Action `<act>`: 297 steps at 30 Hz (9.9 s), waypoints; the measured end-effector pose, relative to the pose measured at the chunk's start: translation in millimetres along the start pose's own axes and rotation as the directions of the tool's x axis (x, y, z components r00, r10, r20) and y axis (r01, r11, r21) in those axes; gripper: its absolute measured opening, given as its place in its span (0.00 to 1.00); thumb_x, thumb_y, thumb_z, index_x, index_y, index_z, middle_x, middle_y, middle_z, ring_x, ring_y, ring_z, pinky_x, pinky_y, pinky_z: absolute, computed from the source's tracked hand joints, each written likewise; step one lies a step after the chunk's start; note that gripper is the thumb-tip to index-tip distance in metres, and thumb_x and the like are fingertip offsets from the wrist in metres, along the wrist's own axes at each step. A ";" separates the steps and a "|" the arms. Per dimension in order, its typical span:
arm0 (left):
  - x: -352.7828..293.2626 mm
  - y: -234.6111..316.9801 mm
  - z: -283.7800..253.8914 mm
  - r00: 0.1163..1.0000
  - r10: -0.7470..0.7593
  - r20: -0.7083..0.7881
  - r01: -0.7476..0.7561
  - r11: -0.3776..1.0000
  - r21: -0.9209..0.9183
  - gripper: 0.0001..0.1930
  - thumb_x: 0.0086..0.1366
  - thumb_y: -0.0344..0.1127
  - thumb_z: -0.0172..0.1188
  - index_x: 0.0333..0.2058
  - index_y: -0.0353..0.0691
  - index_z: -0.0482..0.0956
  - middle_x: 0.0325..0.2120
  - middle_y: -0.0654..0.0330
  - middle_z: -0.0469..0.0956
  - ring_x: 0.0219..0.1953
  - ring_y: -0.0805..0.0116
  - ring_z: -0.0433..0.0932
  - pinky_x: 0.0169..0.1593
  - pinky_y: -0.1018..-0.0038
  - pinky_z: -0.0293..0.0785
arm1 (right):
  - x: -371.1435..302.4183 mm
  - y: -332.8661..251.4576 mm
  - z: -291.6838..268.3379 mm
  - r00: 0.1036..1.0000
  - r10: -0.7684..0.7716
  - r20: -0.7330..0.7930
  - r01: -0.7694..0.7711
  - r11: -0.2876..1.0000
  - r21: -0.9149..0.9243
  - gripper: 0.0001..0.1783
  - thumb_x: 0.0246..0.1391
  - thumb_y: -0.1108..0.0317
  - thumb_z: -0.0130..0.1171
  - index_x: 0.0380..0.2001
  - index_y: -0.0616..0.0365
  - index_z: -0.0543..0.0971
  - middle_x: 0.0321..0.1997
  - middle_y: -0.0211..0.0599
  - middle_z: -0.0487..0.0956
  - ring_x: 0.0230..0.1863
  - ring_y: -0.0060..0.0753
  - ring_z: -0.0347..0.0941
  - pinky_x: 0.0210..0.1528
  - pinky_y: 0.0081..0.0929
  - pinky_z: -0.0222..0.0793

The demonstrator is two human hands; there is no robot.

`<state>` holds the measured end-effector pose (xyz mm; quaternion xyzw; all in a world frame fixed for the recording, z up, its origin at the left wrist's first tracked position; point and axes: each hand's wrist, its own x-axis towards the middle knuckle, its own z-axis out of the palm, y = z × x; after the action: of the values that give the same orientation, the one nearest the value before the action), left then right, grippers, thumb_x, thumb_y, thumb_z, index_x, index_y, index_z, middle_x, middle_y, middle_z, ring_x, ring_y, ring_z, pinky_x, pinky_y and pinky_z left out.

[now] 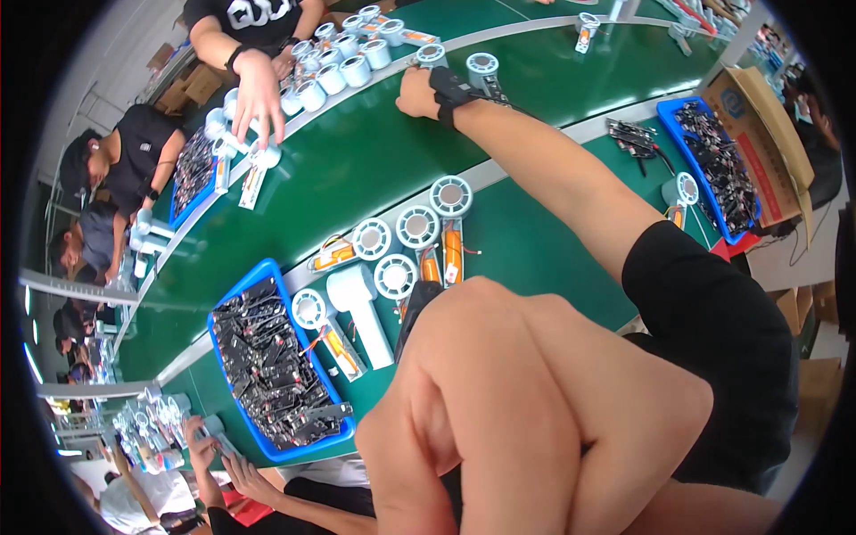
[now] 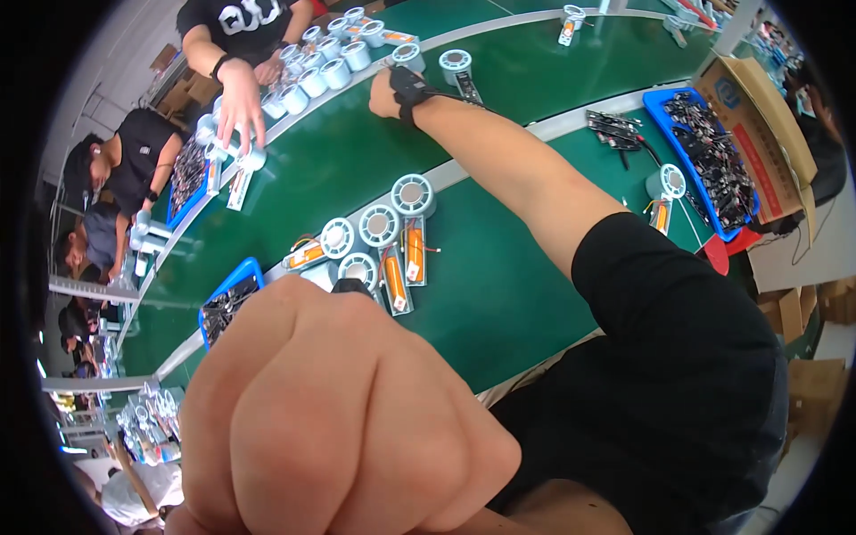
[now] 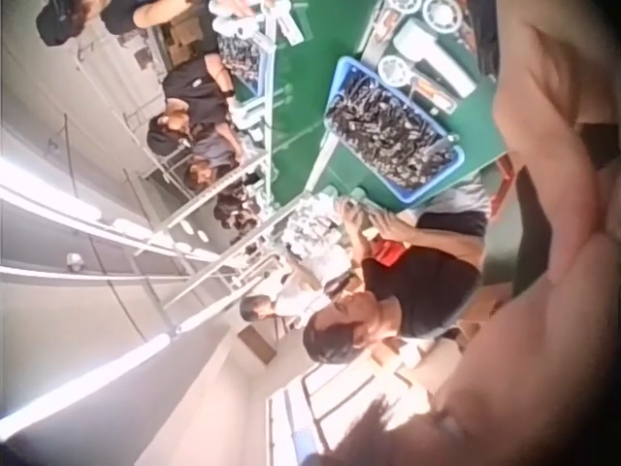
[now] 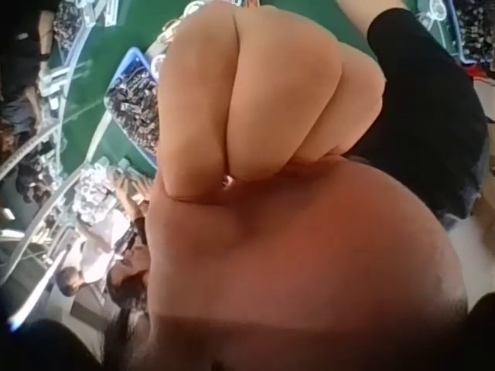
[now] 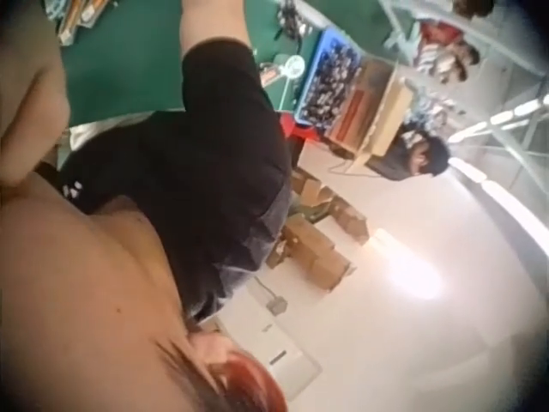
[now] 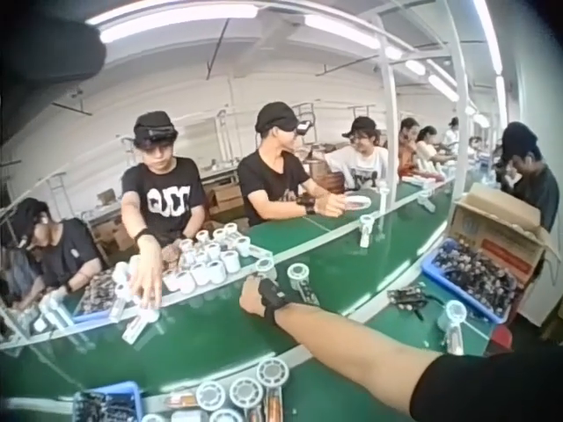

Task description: Assemble small electronic components on a factory production line.

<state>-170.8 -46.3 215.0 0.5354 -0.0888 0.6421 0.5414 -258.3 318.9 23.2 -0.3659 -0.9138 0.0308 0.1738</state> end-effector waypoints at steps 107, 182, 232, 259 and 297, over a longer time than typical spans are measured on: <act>-59.0 -236.8 -35.1 0.866 -0.099 -0.489 0.451 -0.266 0.852 0.23 0.56 0.32 0.70 0.51 0.37 0.77 0.49 0.48 0.71 0.49 0.46 0.72 0.50 0.58 0.74 | -270.8 259.9 -187.1 0.941 0.254 0.222 -0.267 0.963 0.028 0.16 0.58 0.65 0.62 0.46 0.61 0.79 0.44 0.48 0.83 0.42 0.54 0.80 0.44 0.44 0.75; -65.2 -209.6 -49.4 0.395 -0.202 -0.896 0.640 0.760 0.111 0.22 0.71 0.28 0.60 0.61 0.32 0.70 0.46 0.54 0.79 0.35 0.70 0.79 0.35 0.77 0.74 | -329.3 125.1 -165.9 0.845 -0.429 -0.319 0.526 0.773 0.355 0.08 0.53 0.70 0.69 0.34 0.57 0.80 0.36 0.32 0.75 0.24 0.26 0.75 0.21 0.24 0.69; -55.1 -210.8 -43.7 0.279 -0.285 -0.917 0.602 0.796 -0.065 0.23 0.69 0.29 0.62 0.60 0.29 0.74 0.42 0.53 0.81 0.29 0.73 0.78 0.25 0.83 0.67 | -325.5 136.8 -153.8 0.770 -0.452 -0.451 0.610 0.728 0.313 0.09 0.53 0.66 0.70 0.31 0.56 0.80 0.29 0.30 0.75 0.24 0.28 0.75 0.21 0.24 0.69; -46.1 -208.4 -36.4 0.213 -0.420 -0.882 0.567 0.788 -0.238 0.20 0.72 0.34 0.59 0.57 0.29 0.76 0.38 0.56 0.78 0.20 0.79 0.66 0.20 0.83 0.57 | -306.9 149.4 -151.0 0.587 -0.618 -0.523 0.780 0.606 0.158 0.12 0.53 0.61 0.70 0.29 0.54 0.79 0.28 0.27 0.75 0.22 0.24 0.70 0.19 0.22 0.62; -61.0 -216.9 -46.6 0.388 -0.058 -0.920 0.739 0.616 0.273 0.21 0.72 0.29 0.58 0.62 0.31 0.70 0.46 0.56 0.78 0.46 0.70 0.77 0.52 0.74 0.74 | -324.5 157.6 -178.2 0.703 -0.648 -0.293 0.701 0.561 0.441 0.09 0.49 0.71 0.69 0.35 0.53 0.82 0.36 0.31 0.78 0.30 0.31 0.78 0.25 0.27 0.72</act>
<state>-36.6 35.8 47.1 0.3052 0.5619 0.6344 0.4343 124.0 200.9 65.6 0.0719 -0.9290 0.1904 0.3090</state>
